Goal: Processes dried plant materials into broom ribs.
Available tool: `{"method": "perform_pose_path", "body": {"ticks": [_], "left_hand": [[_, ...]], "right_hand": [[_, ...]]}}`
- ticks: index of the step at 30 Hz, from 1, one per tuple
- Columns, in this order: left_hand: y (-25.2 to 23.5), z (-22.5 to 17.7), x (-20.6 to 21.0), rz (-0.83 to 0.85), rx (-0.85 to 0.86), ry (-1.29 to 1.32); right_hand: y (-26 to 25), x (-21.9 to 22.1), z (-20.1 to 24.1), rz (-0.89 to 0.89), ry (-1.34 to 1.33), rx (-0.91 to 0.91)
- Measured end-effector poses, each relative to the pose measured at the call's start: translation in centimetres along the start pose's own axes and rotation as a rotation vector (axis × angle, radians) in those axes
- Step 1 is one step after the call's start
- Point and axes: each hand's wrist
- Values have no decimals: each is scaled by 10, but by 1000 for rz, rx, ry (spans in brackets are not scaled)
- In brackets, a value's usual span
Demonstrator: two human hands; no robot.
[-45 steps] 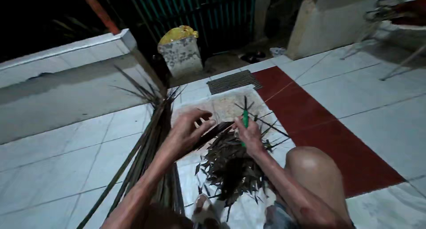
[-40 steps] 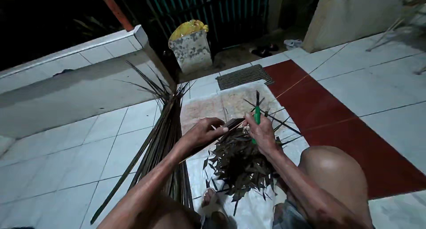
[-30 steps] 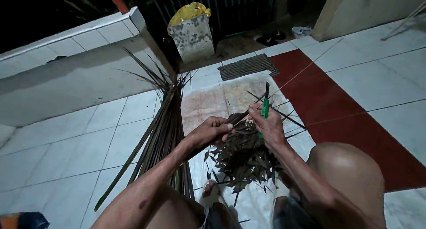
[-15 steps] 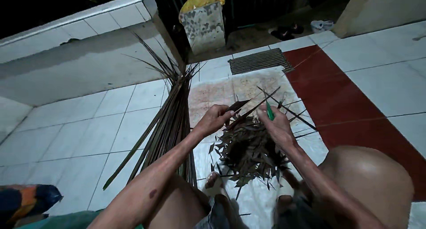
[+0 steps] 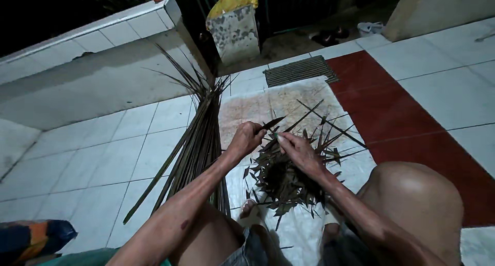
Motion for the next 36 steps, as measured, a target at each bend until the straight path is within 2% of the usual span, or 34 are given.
{"method": "perform_pose_path", "body": {"ticks": [10, 15, 23, 29, 36], "left_hand": [[3, -7, 6, -86, -40, -50], [5, -11, 12, -177, 7, -195], [13, -24, 16, -239, 31, -319], [19, -28, 18, -254, 28, -398], [25, -36, 17, -217, -4, -372]], "right_hand": [[1, -4, 1, -16, 40, 35], [-2, 1, 7, -68, 99, 118], [-5, 2, 9, -120, 115, 115], [-5, 6, 5, -145, 148, 123], [-4, 9, 1, -202, 189, 113]]}}
Point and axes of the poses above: each hand's wrist, its own y-axis away from the middle knuckle, its own x-axis out of the palm, z = x × y, and after that the axes turned 15 degrees about -x, right-handed
